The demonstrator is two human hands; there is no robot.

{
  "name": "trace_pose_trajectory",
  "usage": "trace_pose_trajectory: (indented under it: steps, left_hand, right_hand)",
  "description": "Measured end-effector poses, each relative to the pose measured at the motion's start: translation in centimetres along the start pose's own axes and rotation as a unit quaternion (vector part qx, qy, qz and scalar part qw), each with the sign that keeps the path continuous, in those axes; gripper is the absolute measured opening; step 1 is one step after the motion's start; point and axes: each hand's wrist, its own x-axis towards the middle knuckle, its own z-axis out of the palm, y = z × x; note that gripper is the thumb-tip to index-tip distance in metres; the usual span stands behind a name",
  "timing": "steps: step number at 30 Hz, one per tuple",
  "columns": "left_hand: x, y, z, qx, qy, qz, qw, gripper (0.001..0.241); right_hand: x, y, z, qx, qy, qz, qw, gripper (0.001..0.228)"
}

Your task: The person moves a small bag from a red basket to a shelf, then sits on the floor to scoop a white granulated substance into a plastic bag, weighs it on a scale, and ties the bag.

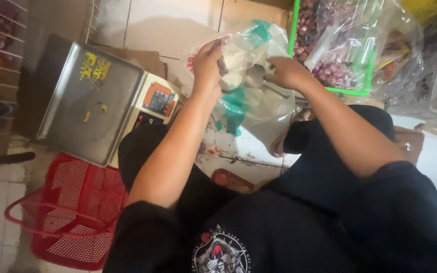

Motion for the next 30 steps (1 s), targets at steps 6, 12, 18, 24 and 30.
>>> trace_pose_trajectory:
  steps: [6, 12, 18, 24, 30]
  left_hand:
    - [-0.9, -0.7, 1.3, 0.024, -0.010, 0.021, 0.999, 0.026]
    - [-2.6, 0.2, 5.0, 0.085, -0.087, 0.120, 0.985, 0.023]
    - [-3.7, 3.2, 5.7, 0.211, -0.117, 0.181, 0.953, 0.028]
    - [-2.0, 1.0, 3.4, 0.206, -0.078, 0.143, 0.965, 0.063]
    - [0.7, -3.3, 2.7, 0.281, -0.059, -0.161, 0.944, 0.070]
  right_hand:
    - [-0.3, -6.3, -2.0, 0.202, 0.104, -0.170, 0.959, 0.108]
    - [1.0, -8.8, -1.4, 0.268, 0.121, -0.159, 0.942, 0.024]
    - [0.2, -8.1, -1.5, 0.380, 0.184, -0.175, 0.890, 0.014]
    - [-2.5, -8.6, -5.1, 0.658, 0.138, -0.131, 0.729, 0.036]
    - [-5.7, -8.5, -8.8, 0.773, 0.144, -0.114, 0.607, 0.031]
